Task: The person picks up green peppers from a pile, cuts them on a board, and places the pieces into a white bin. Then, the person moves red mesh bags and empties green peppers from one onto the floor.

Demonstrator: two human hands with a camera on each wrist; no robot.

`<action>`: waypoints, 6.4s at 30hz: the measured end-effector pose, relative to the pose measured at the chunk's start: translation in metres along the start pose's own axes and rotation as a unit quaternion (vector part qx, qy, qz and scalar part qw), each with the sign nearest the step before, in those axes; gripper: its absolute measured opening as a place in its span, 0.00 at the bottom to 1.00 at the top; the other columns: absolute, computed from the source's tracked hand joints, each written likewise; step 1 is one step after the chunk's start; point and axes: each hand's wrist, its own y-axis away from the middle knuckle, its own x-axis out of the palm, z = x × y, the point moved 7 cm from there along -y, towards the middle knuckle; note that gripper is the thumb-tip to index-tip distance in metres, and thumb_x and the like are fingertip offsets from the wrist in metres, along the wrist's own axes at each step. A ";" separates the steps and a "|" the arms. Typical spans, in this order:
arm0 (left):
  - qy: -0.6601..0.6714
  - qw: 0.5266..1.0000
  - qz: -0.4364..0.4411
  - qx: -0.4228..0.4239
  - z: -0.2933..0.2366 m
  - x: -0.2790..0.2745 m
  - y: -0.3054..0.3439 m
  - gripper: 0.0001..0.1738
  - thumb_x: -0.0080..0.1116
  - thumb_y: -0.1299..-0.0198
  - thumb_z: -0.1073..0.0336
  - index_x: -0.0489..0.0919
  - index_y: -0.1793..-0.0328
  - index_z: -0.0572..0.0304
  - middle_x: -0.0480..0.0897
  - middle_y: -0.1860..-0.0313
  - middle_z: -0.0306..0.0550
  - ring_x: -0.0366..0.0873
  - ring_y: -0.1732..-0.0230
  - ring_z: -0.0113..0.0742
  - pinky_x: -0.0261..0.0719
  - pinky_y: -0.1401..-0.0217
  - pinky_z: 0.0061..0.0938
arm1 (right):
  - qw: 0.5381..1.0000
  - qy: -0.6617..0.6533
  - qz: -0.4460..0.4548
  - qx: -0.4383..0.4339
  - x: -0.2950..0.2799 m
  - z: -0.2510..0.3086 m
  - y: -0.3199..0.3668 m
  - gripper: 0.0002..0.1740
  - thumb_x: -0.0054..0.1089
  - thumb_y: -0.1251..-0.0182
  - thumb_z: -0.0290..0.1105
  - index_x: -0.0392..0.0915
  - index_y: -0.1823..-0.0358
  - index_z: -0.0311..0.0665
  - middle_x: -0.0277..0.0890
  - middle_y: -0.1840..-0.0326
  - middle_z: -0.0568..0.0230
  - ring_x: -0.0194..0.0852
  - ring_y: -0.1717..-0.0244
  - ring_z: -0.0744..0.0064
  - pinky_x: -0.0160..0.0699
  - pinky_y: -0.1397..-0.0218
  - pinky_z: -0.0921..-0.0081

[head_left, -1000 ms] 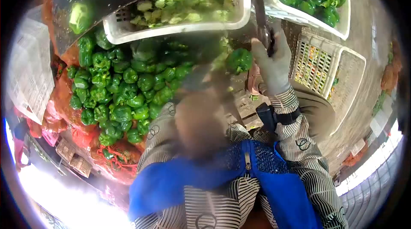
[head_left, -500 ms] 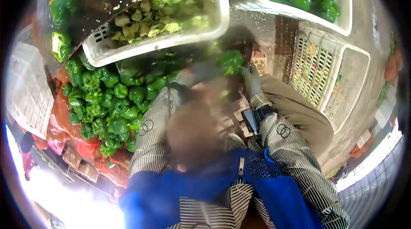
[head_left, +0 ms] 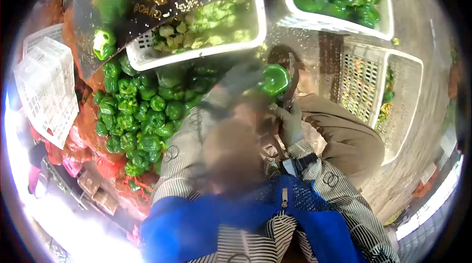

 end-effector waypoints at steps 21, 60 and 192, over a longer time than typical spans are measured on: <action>0.040 0.807 -0.565 -0.164 -0.055 -0.276 0.035 0.53 0.78 0.58 0.73 0.58 0.26 0.54 0.70 0.34 0.50 0.70 0.34 0.43 0.71 0.30 0.32 | 0.787 0.430 0.079 -0.435 0.234 0.233 0.001 0.22 0.58 0.36 0.36 0.68 0.44 0.32 0.74 0.70 0.45 0.77 0.69 0.54 0.73 0.61 0.59; -0.173 0.740 -0.505 -0.409 -0.049 -0.326 0.035 0.46 0.44 0.33 0.33 0.61 0.24 0.67 0.70 0.32 0.71 0.69 0.31 0.63 0.65 0.27 0.46 | 0.727 0.609 0.111 -0.297 0.292 0.203 -0.073 0.27 0.68 0.41 0.33 0.67 0.46 0.25 0.81 0.56 0.40 0.83 0.50 0.47 0.84 0.48 0.58; -0.217 0.778 -0.513 -0.289 -0.087 -0.277 0.104 0.45 0.76 0.54 0.66 0.66 0.29 0.56 0.78 0.40 0.56 0.79 0.42 0.51 0.77 0.36 0.37 | 0.815 0.401 0.176 -0.380 0.240 0.196 0.003 0.33 0.56 0.40 0.27 0.64 0.30 0.39 0.75 0.69 0.51 0.73 0.71 0.59 0.75 0.62 0.66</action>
